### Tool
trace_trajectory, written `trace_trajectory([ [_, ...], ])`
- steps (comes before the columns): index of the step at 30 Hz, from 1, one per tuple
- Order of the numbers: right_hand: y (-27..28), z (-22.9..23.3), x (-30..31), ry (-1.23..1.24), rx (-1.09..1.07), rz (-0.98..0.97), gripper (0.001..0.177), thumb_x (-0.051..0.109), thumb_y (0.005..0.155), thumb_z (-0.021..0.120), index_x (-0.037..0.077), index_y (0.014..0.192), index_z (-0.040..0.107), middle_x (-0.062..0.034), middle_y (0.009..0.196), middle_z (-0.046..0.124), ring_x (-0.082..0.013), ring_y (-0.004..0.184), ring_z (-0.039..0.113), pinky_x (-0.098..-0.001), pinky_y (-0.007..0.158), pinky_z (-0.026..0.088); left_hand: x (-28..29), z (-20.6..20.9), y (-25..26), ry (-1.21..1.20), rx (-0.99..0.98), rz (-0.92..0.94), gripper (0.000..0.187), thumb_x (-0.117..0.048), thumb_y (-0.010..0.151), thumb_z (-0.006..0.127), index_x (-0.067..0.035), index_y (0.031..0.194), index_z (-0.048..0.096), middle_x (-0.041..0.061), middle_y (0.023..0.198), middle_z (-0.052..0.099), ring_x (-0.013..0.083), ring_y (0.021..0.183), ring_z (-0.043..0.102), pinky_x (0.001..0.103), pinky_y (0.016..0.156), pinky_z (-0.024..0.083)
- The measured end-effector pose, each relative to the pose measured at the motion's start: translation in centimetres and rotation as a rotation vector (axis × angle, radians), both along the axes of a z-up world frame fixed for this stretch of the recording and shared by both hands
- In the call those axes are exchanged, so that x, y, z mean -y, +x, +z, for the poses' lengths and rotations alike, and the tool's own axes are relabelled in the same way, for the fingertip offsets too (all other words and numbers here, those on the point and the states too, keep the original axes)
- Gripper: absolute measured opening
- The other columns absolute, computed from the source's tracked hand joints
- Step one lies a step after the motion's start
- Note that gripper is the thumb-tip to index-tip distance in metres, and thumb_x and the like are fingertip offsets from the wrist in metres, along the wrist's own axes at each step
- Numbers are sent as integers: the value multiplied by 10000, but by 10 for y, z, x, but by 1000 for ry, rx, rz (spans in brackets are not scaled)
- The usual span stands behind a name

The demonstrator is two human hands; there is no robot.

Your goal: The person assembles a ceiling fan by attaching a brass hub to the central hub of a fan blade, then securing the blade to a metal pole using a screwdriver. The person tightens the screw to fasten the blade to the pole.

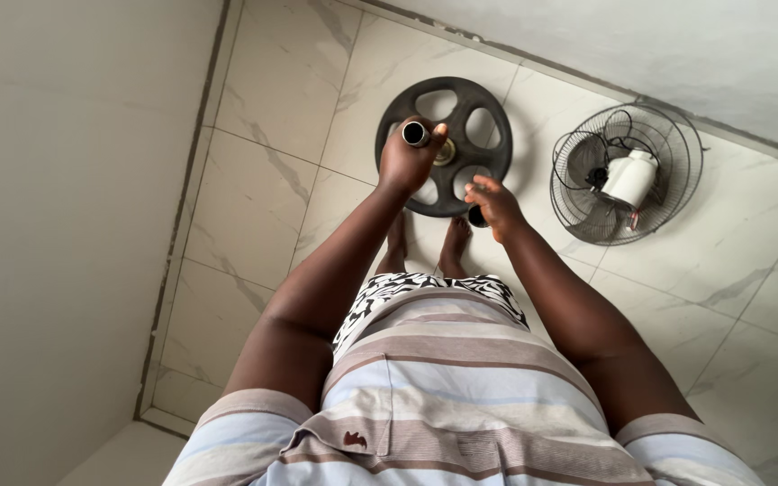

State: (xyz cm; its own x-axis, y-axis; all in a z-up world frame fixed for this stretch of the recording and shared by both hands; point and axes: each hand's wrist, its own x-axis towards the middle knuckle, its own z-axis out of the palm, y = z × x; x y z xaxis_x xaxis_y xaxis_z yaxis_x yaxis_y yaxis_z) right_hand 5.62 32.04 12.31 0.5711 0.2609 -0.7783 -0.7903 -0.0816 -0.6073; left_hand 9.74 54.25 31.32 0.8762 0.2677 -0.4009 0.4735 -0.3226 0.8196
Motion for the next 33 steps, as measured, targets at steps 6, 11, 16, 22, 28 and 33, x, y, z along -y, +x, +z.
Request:
trace_trajectory([
  [6, 8, 47, -45, -477, 872, 440, 1108, 296, 771, 921, 17, 1580, 216, -314, 1418, 467, -443, 1265, 488, -513, 989, 483, 7, 61, -4, 6, -35, 18, 399, -472, 892, 750, -85, 975, 698, 77, 841, 747, 181, 786, 721, 356, 723, 567],
  [11, 35, 98, -72, -523, 610, 556, 592, 358, 929, 698, 124, 1429, 485, -180, 1356, 640, -338, 1206, 643, -486, 924, 538, 26, 97, -12, 36, 6, -58, 436, -496, 843, 784, -73, 936, 733, 81, 874, 779, 203, 802, 765, 359, 711, 581],
  [16, 51, 106, -65, -638, 555, 734, 414, 362, 980, 606, 109, 1307, 575, -156, 1230, 711, -326, 1103, 694, -506, 868, 543, 39, 102, -5, 63, -34, -201, 639, -587, 834, 763, -59, 1167, 631, 85, 998, 787, 230, 943, 778, 374, 787, 603],
  [22, 46, 69, -21, -418, 713, 244, 420, 151, 888, 757, -12, 1243, 603, -139, 1047, 692, -270, 908, 679, -437, 732, 512, 39, 47, -8, -70, 192, -401, 823, -561, 856, 758, -121, 1496, 488, 220, 1363, 633, 365, 1263, 617, 444, 969, 542],
  [28, 35, 91, -3, -69, 477, -216, 300, 34, 850, 832, -5, 1104, 677, -56, 951, 707, -117, 819, 679, -248, 740, 558, -4, -79, -21, -88, -284, 59, 625, -586, 938, 631, -98, 1329, 660, 180, 1204, 766, 307, 1073, 752, 427, 895, 573],
  [33, 29, 146, 5, 79, 453, -378, 289, 33, 869, 812, 9, 1129, 687, -96, 952, 696, -156, 767, 672, -282, 689, 561, -35, -155, -72, -504, -536, 285, 812, -668, 990, 499, 63, 1297, 675, 266, 1216, 716, 384, 1004, 673, 470, 791, 560],
])
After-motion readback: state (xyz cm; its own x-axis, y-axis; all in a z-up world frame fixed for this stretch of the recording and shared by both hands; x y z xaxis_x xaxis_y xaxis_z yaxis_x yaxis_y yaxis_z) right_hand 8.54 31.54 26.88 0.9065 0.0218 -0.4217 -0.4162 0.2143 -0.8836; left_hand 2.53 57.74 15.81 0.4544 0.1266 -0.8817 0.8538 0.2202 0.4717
